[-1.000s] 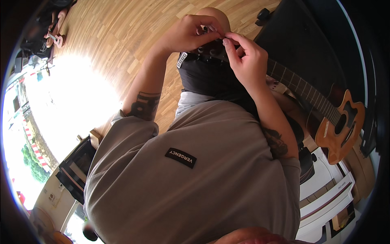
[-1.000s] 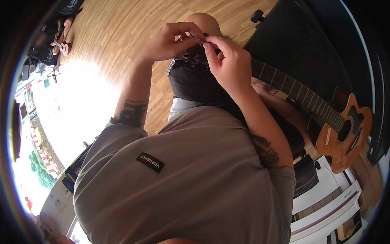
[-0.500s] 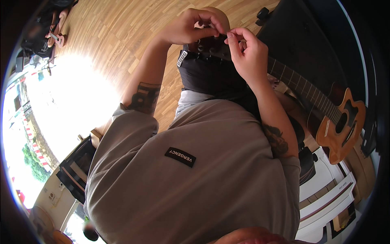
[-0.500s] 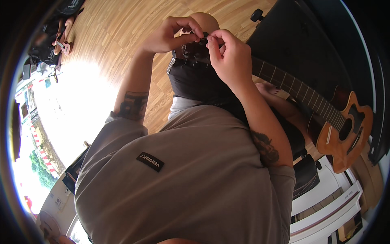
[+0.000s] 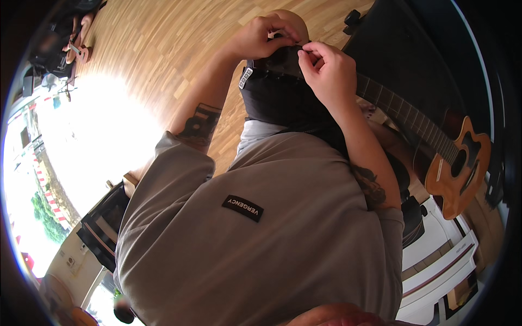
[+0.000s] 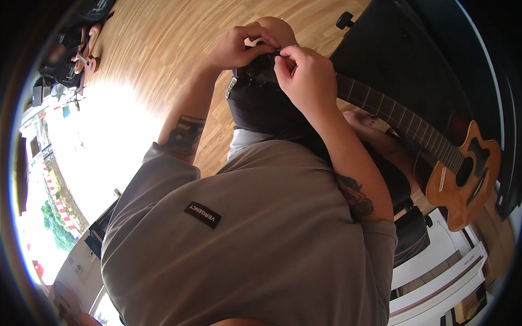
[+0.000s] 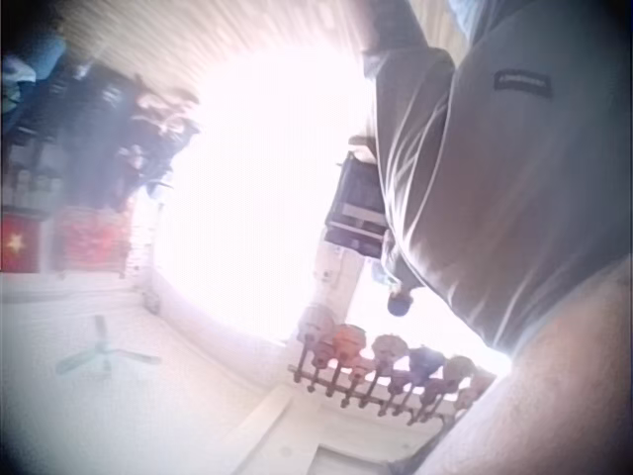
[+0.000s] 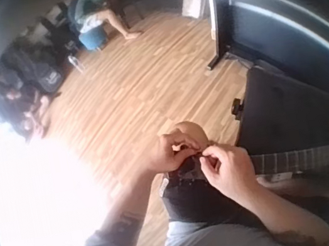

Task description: The person sits on the floor holding an acoustic guitar on their lap. They use both hands to turn the tuning pegs on the headstock, adjusting the tension of the strings. The person repeatedly plucks the strings to check the pitch while making fine adjustments to the tuning pegs.

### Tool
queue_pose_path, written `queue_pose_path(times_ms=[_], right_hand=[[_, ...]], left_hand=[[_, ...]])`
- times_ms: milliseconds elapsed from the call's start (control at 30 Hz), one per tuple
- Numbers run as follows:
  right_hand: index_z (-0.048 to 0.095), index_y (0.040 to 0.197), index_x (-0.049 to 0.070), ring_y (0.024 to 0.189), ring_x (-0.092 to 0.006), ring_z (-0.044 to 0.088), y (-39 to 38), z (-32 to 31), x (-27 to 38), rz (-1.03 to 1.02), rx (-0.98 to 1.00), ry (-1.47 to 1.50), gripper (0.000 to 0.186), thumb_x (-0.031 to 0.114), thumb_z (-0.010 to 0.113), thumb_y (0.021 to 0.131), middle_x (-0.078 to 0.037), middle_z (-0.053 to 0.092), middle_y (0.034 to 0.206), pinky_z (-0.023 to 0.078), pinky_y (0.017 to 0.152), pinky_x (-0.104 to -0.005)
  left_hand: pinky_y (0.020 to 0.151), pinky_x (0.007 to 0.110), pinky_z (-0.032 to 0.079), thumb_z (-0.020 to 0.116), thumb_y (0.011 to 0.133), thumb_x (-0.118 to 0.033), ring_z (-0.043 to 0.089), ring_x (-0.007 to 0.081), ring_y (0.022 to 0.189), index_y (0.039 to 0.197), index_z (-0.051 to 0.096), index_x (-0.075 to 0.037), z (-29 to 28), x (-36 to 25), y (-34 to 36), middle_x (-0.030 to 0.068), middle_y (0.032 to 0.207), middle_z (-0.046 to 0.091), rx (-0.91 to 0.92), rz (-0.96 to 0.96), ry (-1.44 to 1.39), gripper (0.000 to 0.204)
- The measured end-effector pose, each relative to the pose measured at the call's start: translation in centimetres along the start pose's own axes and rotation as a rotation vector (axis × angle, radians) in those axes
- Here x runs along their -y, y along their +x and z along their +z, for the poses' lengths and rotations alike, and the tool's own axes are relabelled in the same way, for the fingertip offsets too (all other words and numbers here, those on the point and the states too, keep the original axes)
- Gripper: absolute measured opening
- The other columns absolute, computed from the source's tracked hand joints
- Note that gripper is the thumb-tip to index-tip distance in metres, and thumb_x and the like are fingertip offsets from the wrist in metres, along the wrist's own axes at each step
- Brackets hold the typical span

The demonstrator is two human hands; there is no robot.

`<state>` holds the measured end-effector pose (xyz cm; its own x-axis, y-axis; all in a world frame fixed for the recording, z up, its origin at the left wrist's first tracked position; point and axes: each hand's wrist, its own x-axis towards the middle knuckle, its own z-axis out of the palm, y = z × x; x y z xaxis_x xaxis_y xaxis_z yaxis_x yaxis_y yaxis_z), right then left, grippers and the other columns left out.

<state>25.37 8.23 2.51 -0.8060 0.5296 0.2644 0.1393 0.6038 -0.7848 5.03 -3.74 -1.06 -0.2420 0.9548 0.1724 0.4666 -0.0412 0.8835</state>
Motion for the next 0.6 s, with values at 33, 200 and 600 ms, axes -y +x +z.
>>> queue_pose_path(times_ms=[33,200,600], right_hand=[[0.075,0.095,0.007,0.062,-0.0234,0.071,0.0,0.0,-0.1,-0.006,-0.003,-0.003,0.013,0.019,0.080,0.091,-0.006,0.075,0.076,0.057,0.059,-0.0377],[0.076,0.095,0.007,0.066,-0.0260,0.072,0.2,0.1,0.5,0.003,0.029,-0.163,0.013,0.019,0.080,0.092,-0.007,0.071,0.075,0.057,0.060,-0.0401],[0.076,0.095,0.008,0.071,-0.0311,0.073,0.1,0.7,0.5,-0.024,0.024,-0.264,0.014,0.021,0.073,0.098,-0.009,0.072,0.082,0.058,0.063,-0.0430]], left_hand=[[0.079,0.029,0.050,0.081,0.092,-0.005,0.067,0.0114,0.090,0.106,0.082,-0.008,0.0,-0.2,0.1,-0.0015,0.100,0.079,0.000,-0.005,-0.014,0.014],[0.081,0.028,0.051,0.081,0.092,-0.003,0.066,0.0094,0.088,0.103,0.081,-0.006,-0.1,-0.3,-0.2,-0.0010,0.098,0.079,-0.022,-0.051,-0.127,0.011],[0.091,0.031,0.060,0.076,0.097,0.001,0.076,0.0158,0.100,0.105,0.079,-0.001,1.0,0.2,-1.0,0.0069,0.104,0.081,-0.064,-0.082,-0.296,0.009]])
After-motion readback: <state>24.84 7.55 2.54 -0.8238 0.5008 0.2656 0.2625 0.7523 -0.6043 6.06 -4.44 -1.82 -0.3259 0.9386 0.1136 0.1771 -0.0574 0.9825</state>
